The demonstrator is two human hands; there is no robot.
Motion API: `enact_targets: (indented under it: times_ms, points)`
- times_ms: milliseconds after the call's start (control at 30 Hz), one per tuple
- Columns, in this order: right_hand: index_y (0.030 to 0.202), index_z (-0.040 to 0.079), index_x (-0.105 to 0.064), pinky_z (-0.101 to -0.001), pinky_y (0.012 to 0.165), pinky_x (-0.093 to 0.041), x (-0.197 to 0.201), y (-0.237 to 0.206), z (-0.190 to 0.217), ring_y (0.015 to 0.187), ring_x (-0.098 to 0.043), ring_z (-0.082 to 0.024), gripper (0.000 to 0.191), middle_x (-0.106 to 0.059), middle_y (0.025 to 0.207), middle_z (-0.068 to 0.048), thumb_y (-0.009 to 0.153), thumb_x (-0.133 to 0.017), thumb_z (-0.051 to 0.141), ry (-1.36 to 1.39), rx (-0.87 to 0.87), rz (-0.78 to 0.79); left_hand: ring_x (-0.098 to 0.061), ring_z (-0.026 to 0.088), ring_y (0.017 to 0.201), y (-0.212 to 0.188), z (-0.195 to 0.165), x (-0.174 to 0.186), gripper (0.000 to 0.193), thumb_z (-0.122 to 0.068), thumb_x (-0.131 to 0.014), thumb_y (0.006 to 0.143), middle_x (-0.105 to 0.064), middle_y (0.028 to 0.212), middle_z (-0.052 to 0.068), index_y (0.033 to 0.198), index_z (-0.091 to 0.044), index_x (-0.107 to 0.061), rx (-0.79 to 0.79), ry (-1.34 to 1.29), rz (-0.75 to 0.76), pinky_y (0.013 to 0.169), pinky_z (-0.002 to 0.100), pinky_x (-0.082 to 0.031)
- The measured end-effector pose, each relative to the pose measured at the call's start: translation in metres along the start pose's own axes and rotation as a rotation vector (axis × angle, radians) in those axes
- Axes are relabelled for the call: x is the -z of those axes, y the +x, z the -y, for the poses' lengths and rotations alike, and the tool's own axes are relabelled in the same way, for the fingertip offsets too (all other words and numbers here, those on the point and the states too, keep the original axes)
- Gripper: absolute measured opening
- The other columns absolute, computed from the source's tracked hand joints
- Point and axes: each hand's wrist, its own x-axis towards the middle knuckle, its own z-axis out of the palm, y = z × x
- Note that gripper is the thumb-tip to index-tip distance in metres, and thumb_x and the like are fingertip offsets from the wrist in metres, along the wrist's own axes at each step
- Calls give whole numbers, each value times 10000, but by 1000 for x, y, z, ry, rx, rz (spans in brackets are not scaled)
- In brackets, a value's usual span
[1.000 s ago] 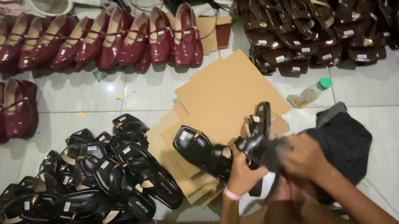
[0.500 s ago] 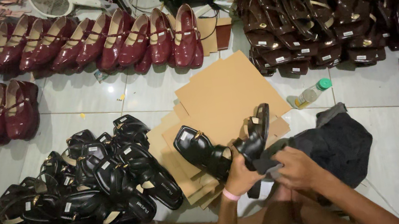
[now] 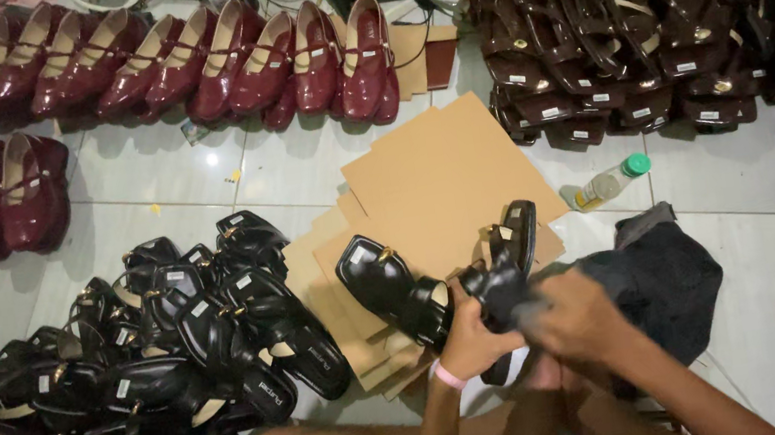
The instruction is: The person sits on the floor and wipes a pair of black sandals with a cloth. They apply liquid from a bottle to the cloth and rub the sandals, then place them on a cardboard sheet. The person repeats this process with another pair of sandals.
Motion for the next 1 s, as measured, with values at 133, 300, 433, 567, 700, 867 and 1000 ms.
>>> enact_targets:
  times_ms: [133, 300, 433, 567, 700, 867, 1000]
  points:
    - [724, 128, -665, -439, 650, -495, 2, 2, 4, 785, -623, -310, 220, -654, 922, -120, 585, -795, 238, -49, -8, -73, -499, 170, 1263, 0, 3, -4, 697, -5, -817, 611, -379, 1438, 50, 1281, -14, -624, 226, -318, -28, 1064, 355, -474]
    - [784, 134, -697, -431, 625, -484, 1, -4, 7, 754, -611, -281, 150, -650, 900, -92, 670, -780, 186, -53, -26, -132, -496, 301, 1271, -1, -3, 0, 631, -90, -846, 612, -584, 1297, 161, 1218, -61, -675, 154, -57, -6, 1121, 401, -419]
    - [616, 153, -673, -477, 524, -454, 0, -9, 2, 631, -582, -307, 166, -630, 750, -88, 629, -825, 218, -69, -18, 11, -447, 343, 1288, 0, -11, 3, 613, -76, -849, 593, -620, 1275, 167, 1189, -18, -717, -13, 268, -45, 1173, 424, -351]
    - [648, 90, -644, -445, 598, -474, -2, -14, 2, 708, -578, -318, 195, -663, 879, -140, 595, -802, 191, -73, -130, -120, -543, 254, 1222, 2, -13, 1, 665, -20, -844, 632, -614, 1275, 98, 1259, -36, -623, 17, 73, -31, 1088, 385, -437]
    - [630, 108, -624, -426, 600, -470, -2, -15, 4, 720, -591, -293, 226, -660, 886, -124, 616, -823, 213, 62, 44, -59, -595, 154, 1165, 2, -12, 2, 821, -45, -835, 635, -572, 1299, 41, 1380, -76, -491, 232, -326, 10, 1020, 300, -506]
    - [768, 83, -708, -439, 627, -465, -3, -10, 1, 737, -577, -320, 210, -635, 876, -107, 609, -801, 184, 10, -126, -124, -609, 186, 1185, 1, -14, 5, 735, -43, -899, 716, -606, 1316, 90, 1390, -7, -606, 161, -87, 92, 1070, 325, -509]
    - [693, 126, -660, -429, 567, -449, -1, -8, 0, 690, -582, -296, 206, -630, 833, -89, 644, -830, 232, 83, 36, -69, -567, 217, 1214, 0, -18, 2, 786, -123, -862, 631, -572, 1304, 78, 1363, -49, -585, 182, -206, 72, 1090, 350, -467]
